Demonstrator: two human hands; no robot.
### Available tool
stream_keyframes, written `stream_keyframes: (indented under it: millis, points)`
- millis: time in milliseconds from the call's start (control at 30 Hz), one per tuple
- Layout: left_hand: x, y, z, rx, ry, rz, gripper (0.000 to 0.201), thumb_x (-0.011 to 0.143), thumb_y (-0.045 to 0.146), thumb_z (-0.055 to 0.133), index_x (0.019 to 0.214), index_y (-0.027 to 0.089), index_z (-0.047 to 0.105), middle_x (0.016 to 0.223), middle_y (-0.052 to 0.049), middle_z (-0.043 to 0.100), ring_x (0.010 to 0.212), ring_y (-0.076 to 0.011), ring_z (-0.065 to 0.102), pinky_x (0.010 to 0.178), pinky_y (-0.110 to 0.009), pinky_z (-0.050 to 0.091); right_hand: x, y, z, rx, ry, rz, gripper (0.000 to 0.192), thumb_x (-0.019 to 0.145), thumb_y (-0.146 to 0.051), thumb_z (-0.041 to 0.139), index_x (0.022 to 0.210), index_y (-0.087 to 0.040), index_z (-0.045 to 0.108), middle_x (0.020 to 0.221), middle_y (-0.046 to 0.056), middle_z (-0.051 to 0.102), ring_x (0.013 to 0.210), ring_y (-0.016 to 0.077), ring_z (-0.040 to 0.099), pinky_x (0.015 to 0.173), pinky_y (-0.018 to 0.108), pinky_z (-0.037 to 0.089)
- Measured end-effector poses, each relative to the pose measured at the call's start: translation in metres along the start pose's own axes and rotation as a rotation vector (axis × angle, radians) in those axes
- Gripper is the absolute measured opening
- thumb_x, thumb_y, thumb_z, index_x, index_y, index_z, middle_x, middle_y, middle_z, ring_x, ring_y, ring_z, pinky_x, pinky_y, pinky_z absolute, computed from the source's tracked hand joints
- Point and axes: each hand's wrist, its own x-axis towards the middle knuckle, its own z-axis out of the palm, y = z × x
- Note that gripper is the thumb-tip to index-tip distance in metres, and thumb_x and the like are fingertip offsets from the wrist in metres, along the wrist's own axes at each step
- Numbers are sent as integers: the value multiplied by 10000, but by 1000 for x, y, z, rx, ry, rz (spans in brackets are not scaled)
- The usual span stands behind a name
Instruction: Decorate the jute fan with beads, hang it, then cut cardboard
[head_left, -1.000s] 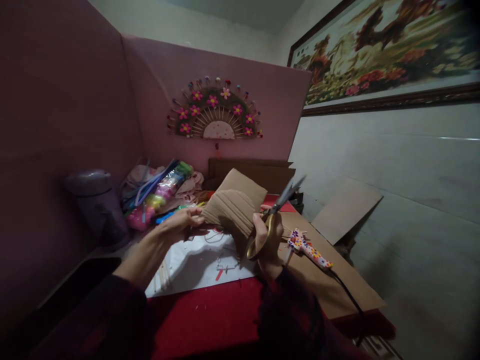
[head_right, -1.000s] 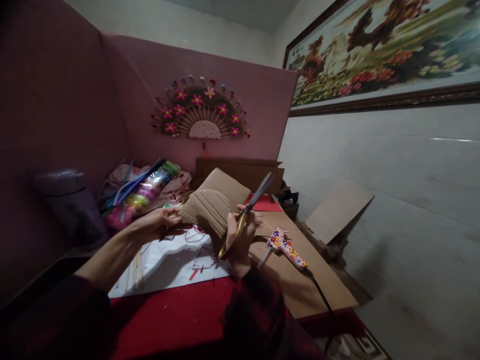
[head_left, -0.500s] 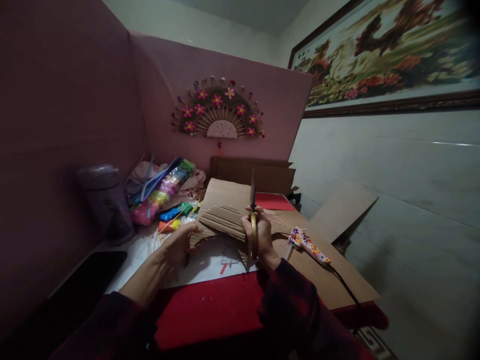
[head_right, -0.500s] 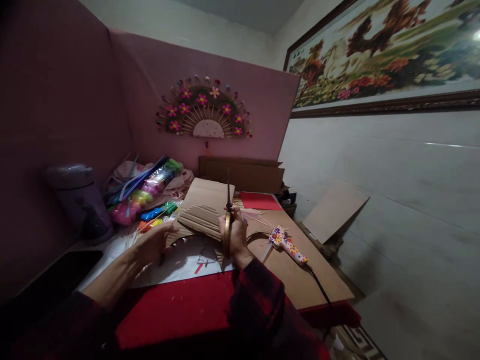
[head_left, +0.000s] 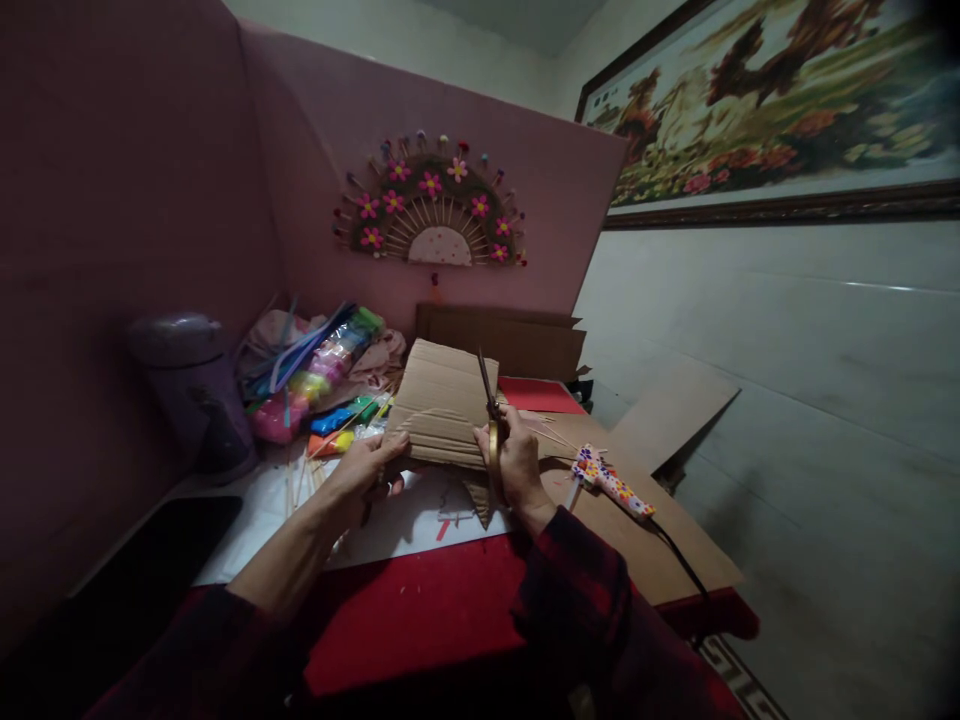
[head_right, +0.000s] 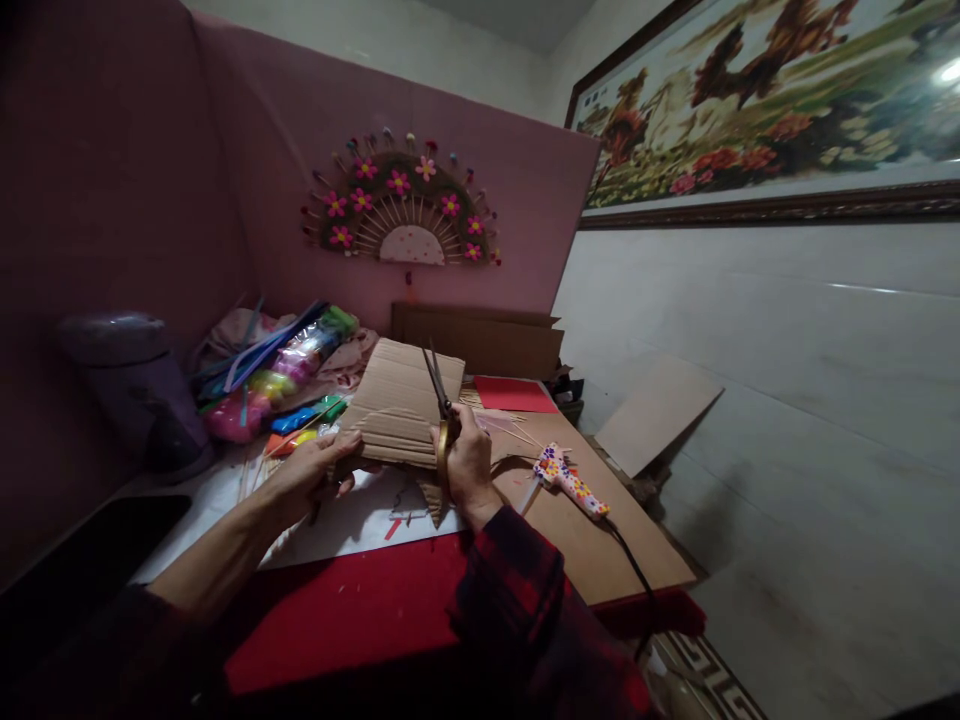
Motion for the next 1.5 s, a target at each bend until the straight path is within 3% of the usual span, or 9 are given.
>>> stream_keyframes:
  millis: [167, 300, 400, 500, 767, 1100, 1500]
  points:
    - [1, 4, -4, -85, 100, 72, 379, 721, 449, 648, 896, 119, 582, 658, -60, 655, 319, -55, 443, 276, -131, 165, 2, -1, 0, 134, 144, 156, 282, 777, -424, 587, 943, -201, 534, 742, 10, 614, 658, 183, 585, 628, 303, 433]
    - [-1, 5, -3, -95, 89, 82, 381, 715, 459, 656, 864, 119, 575, 622, -46, 635, 304, -50, 427, 269, -131, 161, 5, -2, 1, 455, -10, 292, 357, 740, -479, 619, 917, -176, 554, 722, 4, 603, 649, 169, 584, 622, 294, 460]
    - [-2, 6, -2, -93, 75, 83, 383, 700, 462, 672, 829, 115, 575, 588, -33, 615, 293, -45, 412, 261, -133, 159, 3, -7, -1, 758, -176, 377, 302, 711, -402, 672, 892, -177, 583, 756, 9, 631, 663, 171, 595, 641, 301, 475]
    - [-2, 7, -2, -81, 85, 80, 365, 717, 446, 656, 829, 109, 573, 616, -53, 635, 285, -41, 409, 260, -133, 158, -1, -13, -2, 931, -260, 409, 259, 727, -321, 665, 934, -184, 592, 775, 7, 651, 650, 171, 606, 629, 305, 486]
    - [-1, 7, -1, -83, 103, 98, 337, 743, 416, 634, 846, 100, 572, 632, -78, 656, 278, -39, 397, 261, -143, 185, -2, -14, -2, 809, -180, 386, 271, 703, -320, 674, 924, -189, 585, 772, -5, 659, 709, 182, 620, 707, 317, 497]
    - [-3, 7, 2, -104, 166, 98, 351, 675, 440, 698, 734, 129, 544, 540, -27, 610, 283, -45, 389, 259, -157, 205, -3, -10, 1, 796, -154, 376, 288, 692, -336, 672, 912, -173, 581, 833, 29, 666, 765, 203, 630, 739, 349, 506]
    - [-1, 6, -1, -76, 117, 129, 366, 680, 446, 687, 773, 108, 582, 528, -20, 594, 261, -38, 365, 253, -157, 178, -2, -7, 2, 807, -133, 371, 258, 680, -318, 680, 876, -171, 601, 798, 33, 673, 730, 202, 626, 712, 353, 507]
